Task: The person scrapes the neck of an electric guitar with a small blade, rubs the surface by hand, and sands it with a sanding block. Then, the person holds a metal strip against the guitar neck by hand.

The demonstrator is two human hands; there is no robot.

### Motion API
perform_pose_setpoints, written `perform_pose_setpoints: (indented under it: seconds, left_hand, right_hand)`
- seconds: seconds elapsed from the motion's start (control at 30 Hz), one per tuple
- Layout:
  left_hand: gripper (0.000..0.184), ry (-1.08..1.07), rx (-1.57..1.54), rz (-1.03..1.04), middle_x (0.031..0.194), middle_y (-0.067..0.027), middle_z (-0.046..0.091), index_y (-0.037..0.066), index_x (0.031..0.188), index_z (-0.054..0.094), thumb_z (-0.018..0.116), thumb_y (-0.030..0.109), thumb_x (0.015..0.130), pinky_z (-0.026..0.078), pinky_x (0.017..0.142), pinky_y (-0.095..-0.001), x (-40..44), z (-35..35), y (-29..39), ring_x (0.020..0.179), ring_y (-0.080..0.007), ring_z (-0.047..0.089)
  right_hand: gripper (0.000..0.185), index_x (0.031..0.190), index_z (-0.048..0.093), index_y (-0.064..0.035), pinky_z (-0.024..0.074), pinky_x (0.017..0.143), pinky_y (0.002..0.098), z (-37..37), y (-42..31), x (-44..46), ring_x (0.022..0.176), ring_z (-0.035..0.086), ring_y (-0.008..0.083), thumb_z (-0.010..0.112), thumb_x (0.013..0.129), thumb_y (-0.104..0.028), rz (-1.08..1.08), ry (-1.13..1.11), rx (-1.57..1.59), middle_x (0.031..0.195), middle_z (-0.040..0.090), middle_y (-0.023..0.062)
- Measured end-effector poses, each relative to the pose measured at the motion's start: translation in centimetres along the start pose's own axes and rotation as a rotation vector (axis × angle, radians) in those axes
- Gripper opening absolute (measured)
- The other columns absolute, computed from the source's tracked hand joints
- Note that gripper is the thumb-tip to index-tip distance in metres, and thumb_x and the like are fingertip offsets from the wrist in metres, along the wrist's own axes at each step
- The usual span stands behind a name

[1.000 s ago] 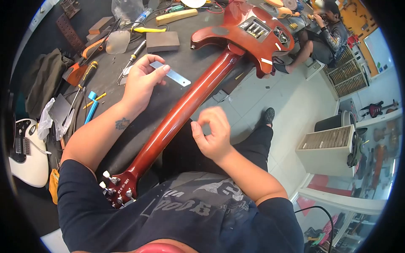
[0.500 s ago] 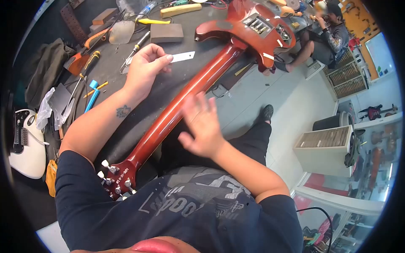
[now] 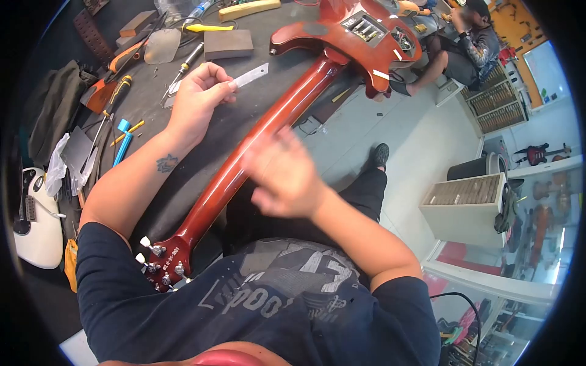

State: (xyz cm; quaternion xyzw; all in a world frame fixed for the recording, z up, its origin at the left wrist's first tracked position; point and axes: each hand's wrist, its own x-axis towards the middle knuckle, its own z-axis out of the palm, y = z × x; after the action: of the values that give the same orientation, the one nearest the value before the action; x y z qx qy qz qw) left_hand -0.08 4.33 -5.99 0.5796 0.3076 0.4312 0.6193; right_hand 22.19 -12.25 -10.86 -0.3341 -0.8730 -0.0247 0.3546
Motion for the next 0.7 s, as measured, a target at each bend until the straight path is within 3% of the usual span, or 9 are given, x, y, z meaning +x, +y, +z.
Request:
perform_pose_setpoints:
  seconds: [0.07,0.13,0.23,0.27,0.33,0.37,0.47,0.53,0.7]
  left_hand:
    - [0.013,0.022,0.028,0.0,0.102,-0.0037,0.074,0.007,0.104,0.064,0.075,0.003,0.098,0.056,0.089,-0.0302,0.1,0.1,0.2,0.092,-0.0119,0.069]
    - [0.013,0.029,0.047,0.029,0.104,-0.0037,0.073,0.006,0.105,0.064,0.073,0.001,0.098,0.055,0.093,-0.0296,0.1,0.2,0.2,0.097,-0.012,0.07]
    - [0.013,0.013,0.07,0.06,0.106,-0.0036,0.073,0.006,0.107,0.064,0.073,0.0,0.099,0.054,0.098,-0.0299,-0.2,0.5,0.3,0.106,-0.013,0.071]
    - [0.014,0.016,0.083,0.038,0.107,-0.0037,0.074,0.006,0.108,0.065,0.073,0.0,0.099,0.054,0.1,-0.0304,-0.3,0.5,0.5,0.109,-0.0136,0.072]
    - [0.014,-0.001,0.035,0.04,0.107,-0.0033,0.074,0.006,0.109,0.065,0.074,0.001,0.099,0.054,0.099,-0.0296,-0.2,0.3,0.4,0.107,-0.0126,0.071]
    - [0.015,-0.005,0.032,0.028,0.108,-0.0033,0.074,0.006,0.109,0.066,0.076,0.001,0.098,0.055,0.098,-0.0292,-0.4,0.2,0.3,0.106,-0.0123,0.071]
    - [0.019,-0.027,-0.001,0.025,0.109,-0.0032,0.075,0.006,0.11,0.066,0.08,0.003,0.098,0.055,0.096,-0.0279,0.0,0.2,0.7,0.104,-0.0113,0.071]
    - [0.022,-0.05,-0.063,0.023,0.109,-0.0032,0.075,0.006,0.111,0.066,0.083,0.004,0.097,0.055,0.094,-0.0269,-0.3,0.6,0.8,0.103,-0.0105,0.071]
    - [0.028,-0.115,-0.071,0.063,0.111,-0.007,0.075,0.005,0.108,0.063,0.086,-0.002,0.094,0.062,0.094,-0.0317,-1.5,2.3,2.6,0.104,-0.0145,0.074]
  right_hand:
    - [0.067,0.154,0.062,-0.002,0.024,0.132,0.066,-0.6,3.6,0.2,0.156,0.049,0.0448,0.073,0.096,-0.033,0.374,0.124,-0.132,0.158,0.062,0.0229]
    - [0.068,0.152,0.063,-0.0016,0.0268,0.131,0.0674,-1.1,0.4,0.9,0.156,0.049,0.0471,0.077,0.092,-0.03,0.311,0.07,-0.12,0.157,0.062,0.0232]
    - [0.051,0.126,0.075,-0.004,0.0377,0.129,0.0641,-0.5,-7.0,1.6,0.144,0.063,0.0391,0.084,0.082,-0.029,-0.272,-0.115,0.41,0.142,0.072,0.018]
    - [0.031,0.11,0.076,-0.0066,0.0601,0.109,0.0522,0.6,-8.2,1.3,0.116,0.077,0.0296,0.082,0.085,-0.024,-0.358,-0.045,0.445,0.122,0.079,0.0124]
    - [0.014,0.096,0.076,-0.0085,0.065,0.076,0.0411,-1.9,-6.9,2.1,0.085,0.078,0.021,0.081,0.087,-0.018,-0.136,-0.159,0.442,0.1,0.08,0.0066]
    - [0.006,0.09,0.074,-0.0088,0.057,0.059,0.0381,-1.6,-5.3,2.8,0.07,0.072,0.0194,0.079,0.088,-0.011,-0.031,0.069,0.457,0.088,0.076,0.0041]
    - [0.011,0.097,0.067,-0.0055,0.053,0.07,0.0263,-3.6,-2.0,4.0,0.074,0.065,0.0096,0.074,0.104,-0.012,0.788,0.433,0.92,0.081,0.068,0.0015]
    - [0.026,0.118,0.062,-0.0015,0.0571,0.084,0.0282,-3.5,1.1,5.8,0.094,0.067,0.0113,0.078,0.105,-0.018,0.81,0.529,1.045,0.101,0.069,0.0028]
    - [0.055,0.134,0.062,0.0007,0.0585,0.089,0.0306,-2.1,4.1,8.2,0.104,0.07,0.0135,0.091,0.096,-0.026,0.824,0.377,1.126,0.116,0.072,0.007]
